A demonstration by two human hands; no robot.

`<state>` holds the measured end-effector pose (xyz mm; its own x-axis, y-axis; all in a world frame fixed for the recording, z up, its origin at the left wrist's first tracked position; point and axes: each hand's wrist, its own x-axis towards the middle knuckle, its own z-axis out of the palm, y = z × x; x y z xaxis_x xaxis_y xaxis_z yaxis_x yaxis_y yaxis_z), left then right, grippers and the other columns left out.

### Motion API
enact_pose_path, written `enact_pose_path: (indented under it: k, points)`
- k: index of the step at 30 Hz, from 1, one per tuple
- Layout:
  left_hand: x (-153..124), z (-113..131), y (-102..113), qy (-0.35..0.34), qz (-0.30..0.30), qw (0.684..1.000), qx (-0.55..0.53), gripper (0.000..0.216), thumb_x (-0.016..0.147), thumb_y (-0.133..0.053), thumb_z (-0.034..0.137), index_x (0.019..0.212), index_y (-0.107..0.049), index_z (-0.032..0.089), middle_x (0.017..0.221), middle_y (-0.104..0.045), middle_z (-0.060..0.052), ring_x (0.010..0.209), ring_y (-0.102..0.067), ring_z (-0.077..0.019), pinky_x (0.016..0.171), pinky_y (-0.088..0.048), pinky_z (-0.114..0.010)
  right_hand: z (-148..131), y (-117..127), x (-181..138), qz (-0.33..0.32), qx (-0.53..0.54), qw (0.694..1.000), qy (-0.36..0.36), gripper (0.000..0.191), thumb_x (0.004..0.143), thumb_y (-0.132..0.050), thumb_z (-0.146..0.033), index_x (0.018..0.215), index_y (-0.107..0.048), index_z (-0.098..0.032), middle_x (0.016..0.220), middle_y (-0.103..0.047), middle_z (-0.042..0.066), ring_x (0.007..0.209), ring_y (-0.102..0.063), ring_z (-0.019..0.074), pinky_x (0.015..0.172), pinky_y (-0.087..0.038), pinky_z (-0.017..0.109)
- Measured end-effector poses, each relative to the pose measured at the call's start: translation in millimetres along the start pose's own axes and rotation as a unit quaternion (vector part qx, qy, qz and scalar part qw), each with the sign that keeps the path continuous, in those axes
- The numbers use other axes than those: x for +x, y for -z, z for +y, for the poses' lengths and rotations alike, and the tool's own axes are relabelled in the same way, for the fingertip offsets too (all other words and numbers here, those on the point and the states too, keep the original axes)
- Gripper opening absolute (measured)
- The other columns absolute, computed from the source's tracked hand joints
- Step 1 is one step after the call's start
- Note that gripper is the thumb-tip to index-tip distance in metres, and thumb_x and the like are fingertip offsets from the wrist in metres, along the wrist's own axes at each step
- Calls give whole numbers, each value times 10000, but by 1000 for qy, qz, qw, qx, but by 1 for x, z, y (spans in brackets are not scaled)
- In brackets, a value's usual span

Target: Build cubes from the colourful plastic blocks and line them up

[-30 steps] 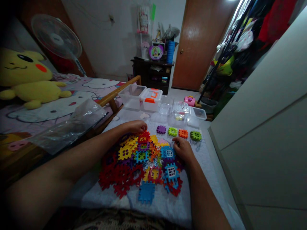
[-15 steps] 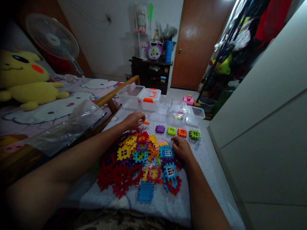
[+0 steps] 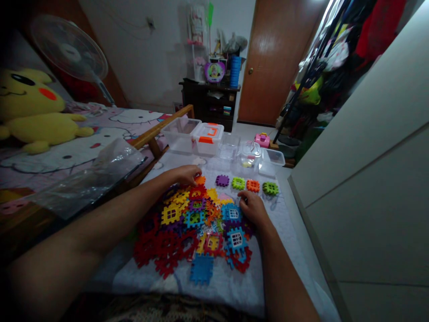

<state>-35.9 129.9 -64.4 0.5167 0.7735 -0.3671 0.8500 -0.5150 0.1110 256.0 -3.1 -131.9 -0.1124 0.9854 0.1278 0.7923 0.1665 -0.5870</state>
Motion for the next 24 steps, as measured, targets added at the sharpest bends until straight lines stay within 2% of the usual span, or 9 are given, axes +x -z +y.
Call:
enact_pose_path:
  k: [3,6,8,11,13,16,20,24]
  points:
    - [3,1,-1,-3,-13,1000,1,332,612,-706,264,935,-702,185,913,-731,-39,801,-644,-210,662,-460,-256,-1,0,0,1,0,1000,-5,320,797,-489,-214,1038,-694,-167,904,-718,64,819,-653,198,792,-484,314]
    - [3,-2,4,-1,-17,1000,-5,396,601,-717,279,982,-684,178,920,-726,-39,777,-643,-204,631,-454,-252,-1,1,0,-1,-3,1000,-4,321,793,-492,-210,1038,-695,-167,897,-715,63,809,-652,196,783,-484,310]
    - [5,-4,10,2,14,1000,-10,492,593,-739,294,1061,-653,170,1022,-714,-56,856,-644,-211,676,-468,-246,-1,1,0,-1,-7,1000,-1,321,790,-494,-207,1039,-693,-165,901,-714,64,818,-652,200,788,-483,314]
    - [13,3,20,-12,100,995,-20,547,629,-739,294,1139,-604,151,1162,-667,-89,990,-622,-222,804,-476,-253,0,0,0,1,-11,1000,3,325,790,-494,-196,1045,-692,-155,902,-711,69,826,-650,203,796,-481,320]
    - [22,18,25,-41,140,989,-37,546,663,-730,294,1165,-581,137,1184,-648,-105,1016,-614,-223,855,-473,-269,0,0,1,0,-10,1000,3,319,794,-495,-190,1043,-692,-160,892,-709,63,807,-647,195,785,-482,313]
    - [36,53,27,-101,167,978,-76,557,683,-737,306,1183,-565,130,1178,-639,-113,1023,-608,-224,883,-476,-283,0,-1,0,-3,-7,1000,1,308,801,-499,-180,1041,-691,-167,898,-711,58,797,-643,185,779,-486,304]
    - [55,106,19,-154,175,968,-89,540,700,-718,280,1198,-561,140,1196,-627,-116,1038,-601,-230,905,-477,-300,-2,-1,0,2,-14,1000,10,282,804,-514,-157,1016,-697,-191,963,-723,57,886,-647,193,849,-483,317]
    - [73,145,11,-164,169,970,-62,569,699,-730,335,1211,-571,145,1227,-607,-131,1087,-588,-265,923,-479,-329,-3,0,1,-6,-10,1000,11,259,861,-504,-183,1030,-700,-198,1025,-728,75,971,-648,212,897,-475,333]
